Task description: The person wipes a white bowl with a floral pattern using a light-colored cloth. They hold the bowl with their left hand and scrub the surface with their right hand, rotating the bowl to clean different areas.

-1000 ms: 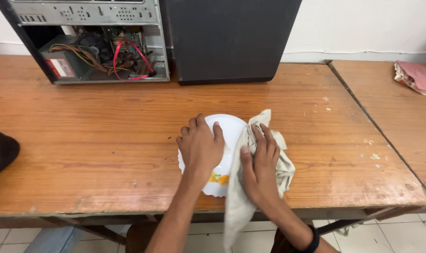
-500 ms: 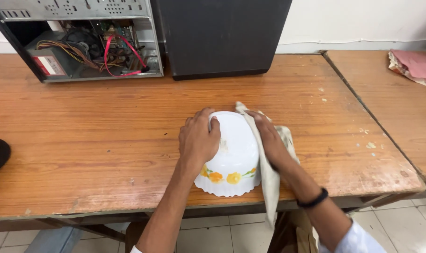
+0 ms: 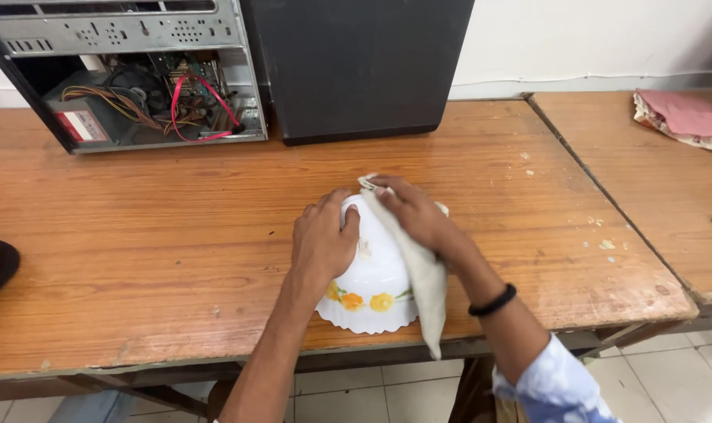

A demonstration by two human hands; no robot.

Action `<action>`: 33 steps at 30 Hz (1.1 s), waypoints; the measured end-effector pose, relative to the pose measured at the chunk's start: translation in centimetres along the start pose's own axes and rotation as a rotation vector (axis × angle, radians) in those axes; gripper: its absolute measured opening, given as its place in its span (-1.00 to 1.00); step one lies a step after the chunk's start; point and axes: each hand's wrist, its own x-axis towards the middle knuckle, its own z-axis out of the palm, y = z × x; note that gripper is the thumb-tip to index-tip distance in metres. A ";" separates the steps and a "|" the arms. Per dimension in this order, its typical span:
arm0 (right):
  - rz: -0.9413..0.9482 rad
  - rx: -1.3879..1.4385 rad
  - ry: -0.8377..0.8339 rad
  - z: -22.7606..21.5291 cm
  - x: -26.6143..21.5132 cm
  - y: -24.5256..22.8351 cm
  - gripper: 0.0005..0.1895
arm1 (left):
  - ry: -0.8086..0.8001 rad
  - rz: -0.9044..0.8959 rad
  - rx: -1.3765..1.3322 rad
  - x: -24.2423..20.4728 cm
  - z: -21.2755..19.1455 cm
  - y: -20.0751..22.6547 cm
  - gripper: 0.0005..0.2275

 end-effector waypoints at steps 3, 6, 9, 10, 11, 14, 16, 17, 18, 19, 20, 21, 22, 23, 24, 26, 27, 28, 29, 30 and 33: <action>0.610 0.376 -0.196 -0.6 -0.2 0.7 -0.47 | 0.035 -0.056 -0.049 0.0 0.2 0.3 -0.66; 0.329 0.619 -0.028 1.2 -2.9 4.9 -0.43 | 0.063 -0.169 0.127 0.0 -1.4 2.8 -0.65; 0.212 0.281 0.176 1.9 -5.7 5.0 -0.47 | 0.109 -0.300 0.483 0.8 -1.8 3.3 -0.58; 0.211 0.275 0.179 1.6 -6.4 4.5 -0.47 | 0.110 -0.296 0.478 1.0 -1.7 3.3 -0.58; 0.091 0.023 0.243 1.5 -7.3 4.0 -0.54 | 0.049 -0.318 0.491 1.1 -1.5 3.3 -0.58; 0.029 -0.315 0.283 1.0 -8.5 2.3 -0.61 | 0.043 -0.329 0.460 1.3 0.8 2.6 -0.51; 0.089 -0.398 0.265 0.6 -8.7 2.0 -0.60 | 0.098 -0.316 0.420 1.2 2.3 1.6 -0.43; 0.114 -0.347 0.240 0.3 -8.5 2.4 -0.57 | 0.105 -0.263 0.382 1.2 2.7 1.0 -0.44; 0.139 -0.297 0.215 0.0 -8.3 2.8 -0.53 | 0.113 -0.210 0.344 1.2 3.1 0.4 -0.45; 0.132 -0.297 0.211 -0.8 -8.1 2.0 -0.53 | 0.118 -0.216 0.343 1.5 2.4 0.4 -0.45; 0.370 0.266 0.300 -1.6 -7.8 1.2 -0.59 | 0.053 -0.166 0.312 1.7 1.8 0.3 -0.47; 0.601 0.835 0.372 -2.4 -7.7 0.4 -0.63 | -0.015 -0.114 0.280 1.9 1.2 0.2 -0.49; 0.601 0.833 0.368 -2.1 -7.3 -0.8 -0.63 | -0.013 -0.118 0.279 2.4 1.3 -0.7 -0.49; 0.613 0.852 0.368 -1.8 -7.0 -2.1 -0.57 | -0.025 0.016 0.175 2.9 1.4 -1.5 -0.53; 0.626 0.872 0.369 -1.5 -6.7 -3.3 -0.51 | -0.034 0.151 0.070 3.4 1.5 -2.3 -0.57; 0.228 0.315 0.401 0.6 -5.1 -3.2 -0.53 | -0.056 0.155 0.059 3.8 1.7 -2.7 -0.61; -0.165 -0.245 0.396 1.6 -4.3 -3.0 -0.54 | -0.083 0.159 0.043 4.0 2.0 -2.7 -0.63; -0.164 -0.250 0.400 1.5 -3.0 -2.1 -0.54 | -0.083 0.164 0.041 4.1 1.5 -2.3 -0.63; -0.174 -0.214 0.398 1.5 -1.7 -1.3 -0.53 | -0.123 0.117 0.027 3.9 1.0 -2.0 -0.65; -0.183 -0.178 0.396 1.6 -0.4 -0.5 -0.53 | -0.164 0.070 0.013 3.6 0.5 -1.7 -0.66; 0.355 0.307 0.087 0.8 1.3 1.2 -0.52 | -0.173 -0.038 -0.082 2.7 -1.1 -0.1 -0.66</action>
